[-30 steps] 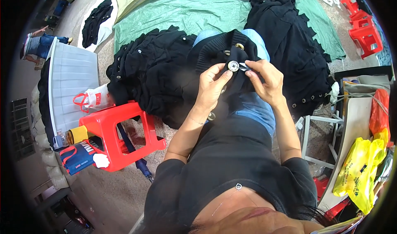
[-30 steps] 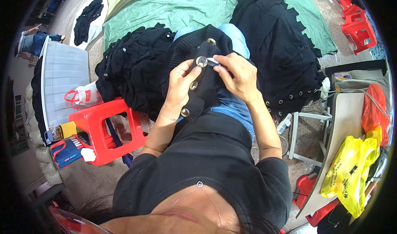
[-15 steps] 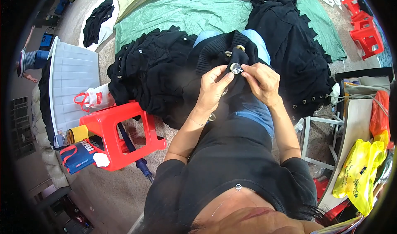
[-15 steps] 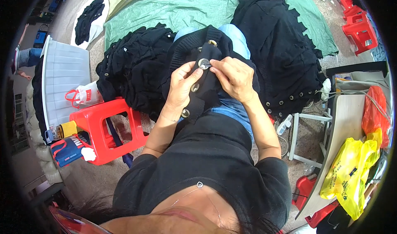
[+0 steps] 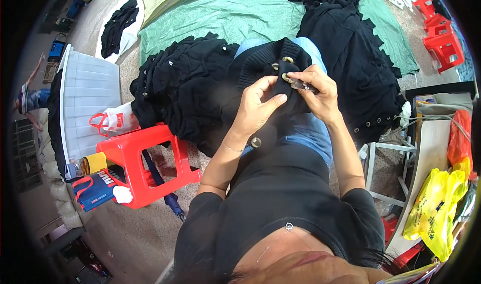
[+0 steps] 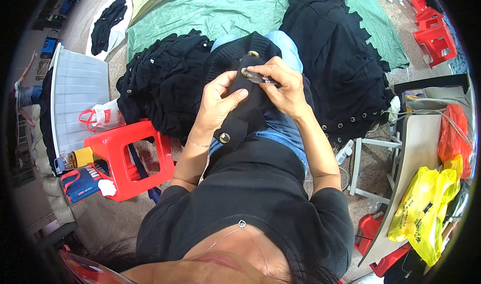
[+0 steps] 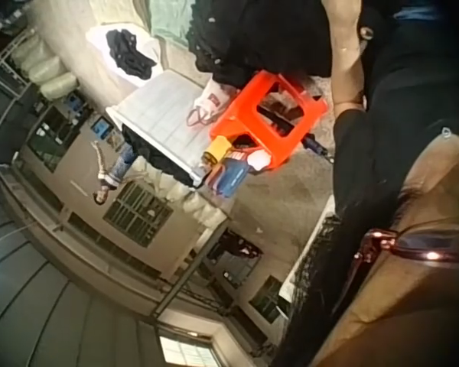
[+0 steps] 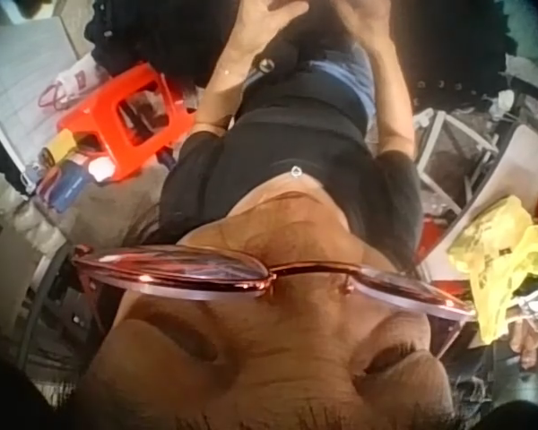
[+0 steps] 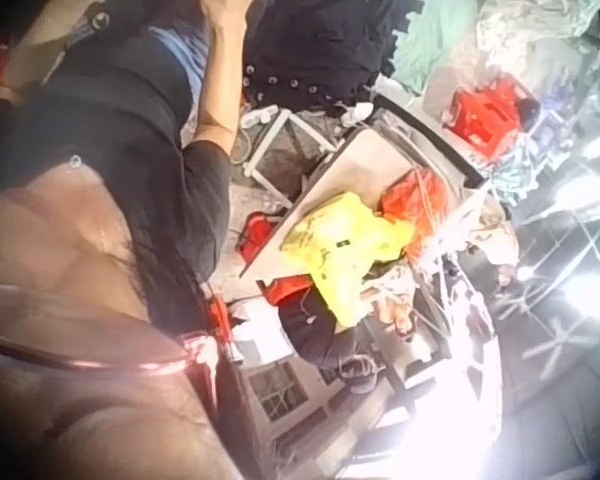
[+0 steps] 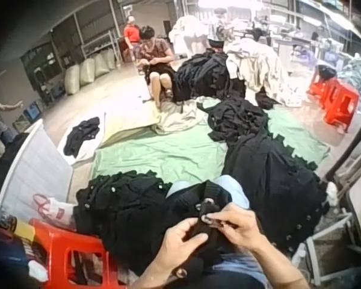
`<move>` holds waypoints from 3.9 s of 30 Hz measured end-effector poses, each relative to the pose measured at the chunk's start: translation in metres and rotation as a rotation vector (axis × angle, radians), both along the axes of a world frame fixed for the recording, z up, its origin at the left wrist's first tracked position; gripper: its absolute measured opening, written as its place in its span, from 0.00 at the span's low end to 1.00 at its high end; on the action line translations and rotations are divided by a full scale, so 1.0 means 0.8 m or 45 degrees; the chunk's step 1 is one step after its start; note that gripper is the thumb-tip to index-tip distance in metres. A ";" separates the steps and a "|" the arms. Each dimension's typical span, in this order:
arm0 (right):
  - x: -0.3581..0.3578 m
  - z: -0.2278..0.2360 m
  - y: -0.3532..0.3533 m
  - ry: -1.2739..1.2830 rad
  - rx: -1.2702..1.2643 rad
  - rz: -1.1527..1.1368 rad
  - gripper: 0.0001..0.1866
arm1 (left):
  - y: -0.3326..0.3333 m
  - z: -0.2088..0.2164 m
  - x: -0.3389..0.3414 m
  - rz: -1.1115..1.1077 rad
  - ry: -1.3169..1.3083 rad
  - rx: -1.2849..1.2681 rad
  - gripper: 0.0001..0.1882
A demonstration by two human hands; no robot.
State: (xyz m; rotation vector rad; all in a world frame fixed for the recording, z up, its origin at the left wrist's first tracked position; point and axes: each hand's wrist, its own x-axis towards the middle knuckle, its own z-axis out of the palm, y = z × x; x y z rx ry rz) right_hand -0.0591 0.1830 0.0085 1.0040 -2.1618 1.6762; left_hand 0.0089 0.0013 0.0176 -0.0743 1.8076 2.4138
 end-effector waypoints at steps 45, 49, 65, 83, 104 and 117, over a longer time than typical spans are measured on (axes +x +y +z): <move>0.018 -0.008 -0.010 0.373 0.217 -0.457 0.12 | 0.021 -0.016 -0.002 0.399 0.096 -0.220 0.12; 0.021 -0.009 -0.010 -0.335 -0.241 -0.364 0.20 | 0.022 -0.022 -0.002 0.438 0.127 -0.237 0.11; 0.042 0.012 -0.036 -0.939 -0.426 -0.313 0.07 | 0.032 -0.033 -0.004 0.721 0.879 -1.035 0.19; 0.036 -0.006 -0.047 -0.711 -0.212 -0.429 0.04 | 0.034 -0.034 0.001 0.691 0.826 -1.047 0.17; 0.041 -0.004 0.019 -0.285 0.136 -0.265 0.11 | 0.024 -0.032 -0.005 0.416 0.197 -0.130 0.12; 0.033 -0.003 -0.001 0.091 0.139 -0.320 0.08 | 0.029 -0.030 -0.002 0.406 0.172 -0.087 0.13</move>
